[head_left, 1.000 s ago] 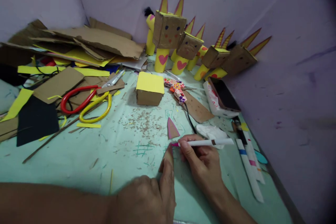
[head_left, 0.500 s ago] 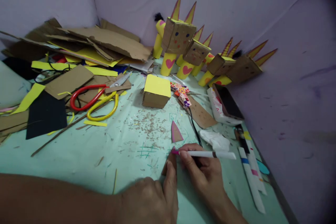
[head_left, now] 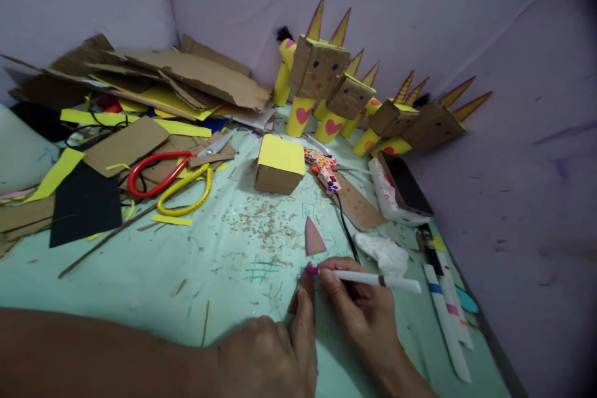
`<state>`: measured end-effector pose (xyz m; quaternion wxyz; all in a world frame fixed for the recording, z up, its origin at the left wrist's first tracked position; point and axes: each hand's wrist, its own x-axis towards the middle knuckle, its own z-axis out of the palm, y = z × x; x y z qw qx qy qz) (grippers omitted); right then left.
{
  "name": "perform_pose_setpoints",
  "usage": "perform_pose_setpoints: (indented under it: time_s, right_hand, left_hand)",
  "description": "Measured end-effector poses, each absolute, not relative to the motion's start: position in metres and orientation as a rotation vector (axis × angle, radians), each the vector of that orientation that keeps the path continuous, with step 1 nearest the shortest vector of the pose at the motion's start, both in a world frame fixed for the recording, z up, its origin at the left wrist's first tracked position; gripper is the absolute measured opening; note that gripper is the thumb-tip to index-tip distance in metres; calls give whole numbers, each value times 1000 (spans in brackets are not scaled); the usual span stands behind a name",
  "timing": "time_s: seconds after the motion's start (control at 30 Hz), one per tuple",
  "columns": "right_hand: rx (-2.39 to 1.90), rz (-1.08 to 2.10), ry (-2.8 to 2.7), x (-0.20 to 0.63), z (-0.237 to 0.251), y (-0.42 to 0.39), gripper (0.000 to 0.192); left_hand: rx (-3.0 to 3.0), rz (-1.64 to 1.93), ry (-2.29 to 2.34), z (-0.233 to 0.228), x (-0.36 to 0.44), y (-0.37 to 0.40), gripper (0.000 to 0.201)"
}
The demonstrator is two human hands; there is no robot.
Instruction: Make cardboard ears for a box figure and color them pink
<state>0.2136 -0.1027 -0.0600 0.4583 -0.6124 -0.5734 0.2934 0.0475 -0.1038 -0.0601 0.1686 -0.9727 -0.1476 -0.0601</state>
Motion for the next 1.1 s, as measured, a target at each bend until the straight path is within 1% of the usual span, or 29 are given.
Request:
perform_pose_setpoints:
  time_s: [0.2, 0.37, 0.47, 0.6, 0.7, 0.83, 0.9, 1.0, 1.1]
  right_hand:
    - [-1434, 877, -1415, 213, -60, -105, 10]
    - [-1485, 818, -1343, 213, -60, -104, 9]
    - [-1480, 860, -1406, 213, -59, -104, 10]
    - [-1448, 922, -1416, 214, -57, -105, 12]
    - [-1472, 886, -1323, 219, -58, -103, 17]
    - [-1544, 832, -1081, 227, -60, -99, 25]
    - [-1545, 873, -1051, 229, -61, -96, 25]
    - [-1530, 970, -1104, 229, -60, -93, 23]
    - [-1504, 1004, -1137, 228, -58, -90, 20]
  left_hand:
    - [-2785, -198, -379, -61, 46, -101, 41]
    - [-2842, -236, -522, -68, 44, -105, 43]
    - [-2825, -306, -583, -70, 44, -108, 45]
    - [-2812, -291, -601, -73, 45, -110, 44]
    - [-2822, -306, -762, -75, 45, -112, 47]
    - [-2820, -340, -974, -70, 46, -111, 55]
    - [-2812, -335, -906, -63, 46, -108, 52]
    - [-2777, -235, -589, -50, 47, -102, 40]
    - [-2711, -158, -351, -43, 47, -98, 34]
